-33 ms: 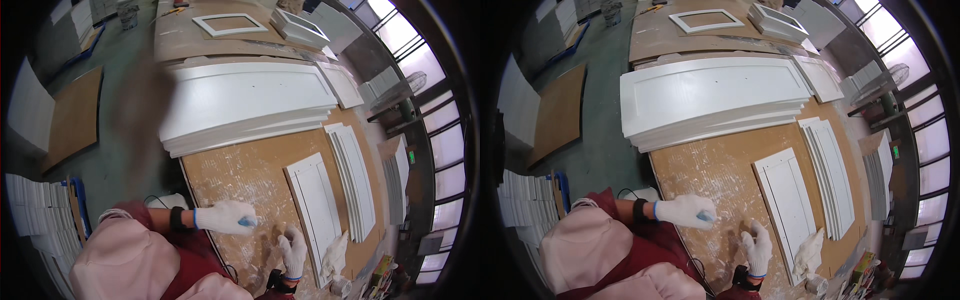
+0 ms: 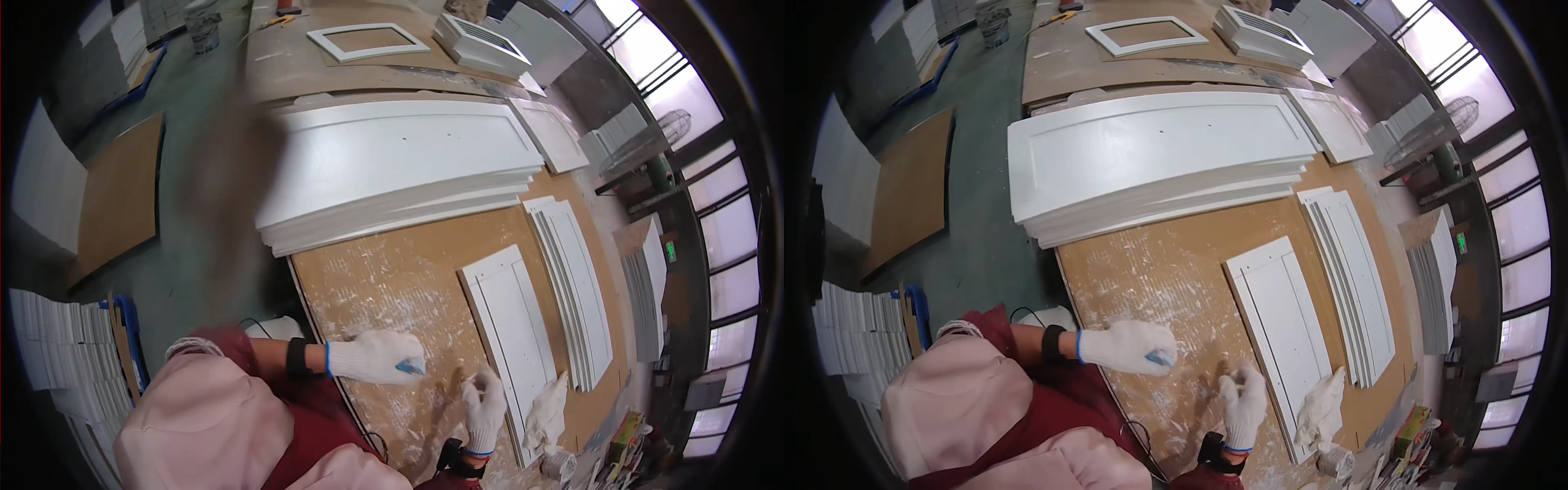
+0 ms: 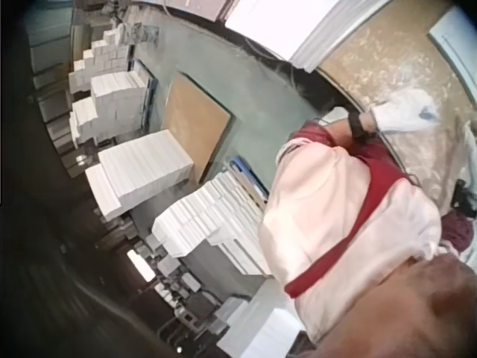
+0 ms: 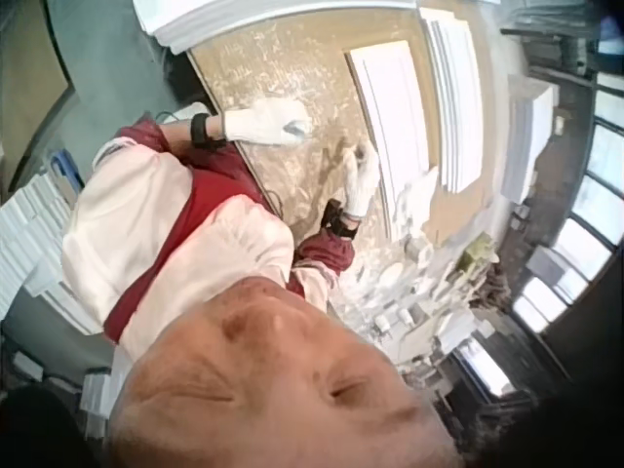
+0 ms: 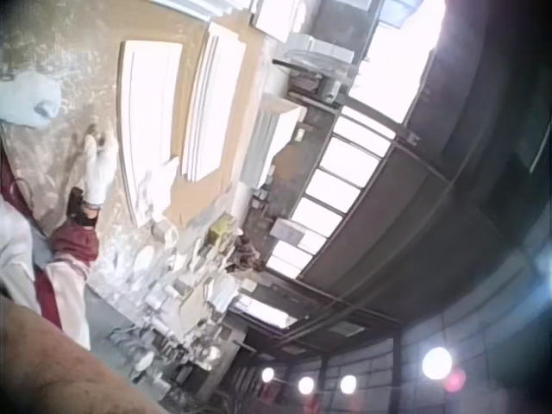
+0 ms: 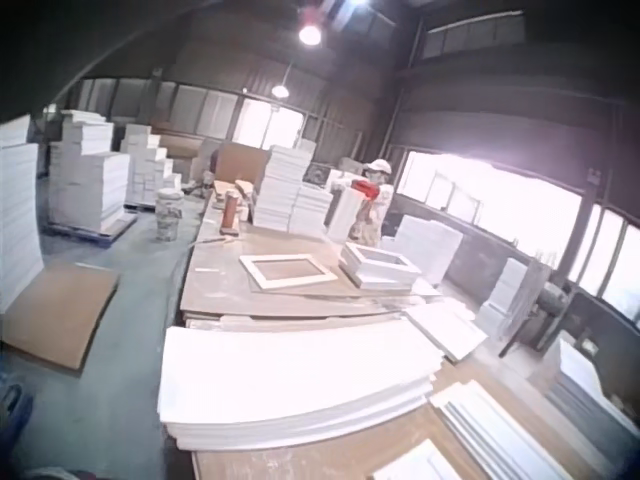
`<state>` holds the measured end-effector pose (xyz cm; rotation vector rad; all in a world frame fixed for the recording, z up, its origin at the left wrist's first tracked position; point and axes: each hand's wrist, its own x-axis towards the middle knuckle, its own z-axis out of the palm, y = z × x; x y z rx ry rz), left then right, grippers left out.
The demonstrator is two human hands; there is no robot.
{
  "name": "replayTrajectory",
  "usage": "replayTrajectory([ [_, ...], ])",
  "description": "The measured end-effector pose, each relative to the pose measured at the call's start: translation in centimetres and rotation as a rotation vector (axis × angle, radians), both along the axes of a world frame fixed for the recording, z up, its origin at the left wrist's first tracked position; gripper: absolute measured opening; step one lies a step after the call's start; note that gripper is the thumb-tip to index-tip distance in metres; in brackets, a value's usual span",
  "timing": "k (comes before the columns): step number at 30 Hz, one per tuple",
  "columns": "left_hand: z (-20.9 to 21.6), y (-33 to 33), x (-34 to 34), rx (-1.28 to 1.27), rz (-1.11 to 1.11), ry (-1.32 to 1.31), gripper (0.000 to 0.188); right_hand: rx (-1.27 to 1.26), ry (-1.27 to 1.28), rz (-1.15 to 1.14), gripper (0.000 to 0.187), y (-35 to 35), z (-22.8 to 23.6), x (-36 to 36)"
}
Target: Cleaning and inspecting white wooden furniture panels using a cleaning sponge and a rag.
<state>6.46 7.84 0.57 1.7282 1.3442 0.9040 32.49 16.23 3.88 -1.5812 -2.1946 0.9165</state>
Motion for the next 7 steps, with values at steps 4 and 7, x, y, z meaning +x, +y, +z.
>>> replayTrajectory([
  [4,0.1,4.4,6.7,0.204,-0.079,0.188,0.015,0.548,-0.339,-0.145,0.065,2.1,1.1,6.3],
  [7,0.2,8.2,11.3,0.382,-0.227,0.366,0.024,0.5,-0.37,-0.378,0.079,2.7,1.5,11.0],
])
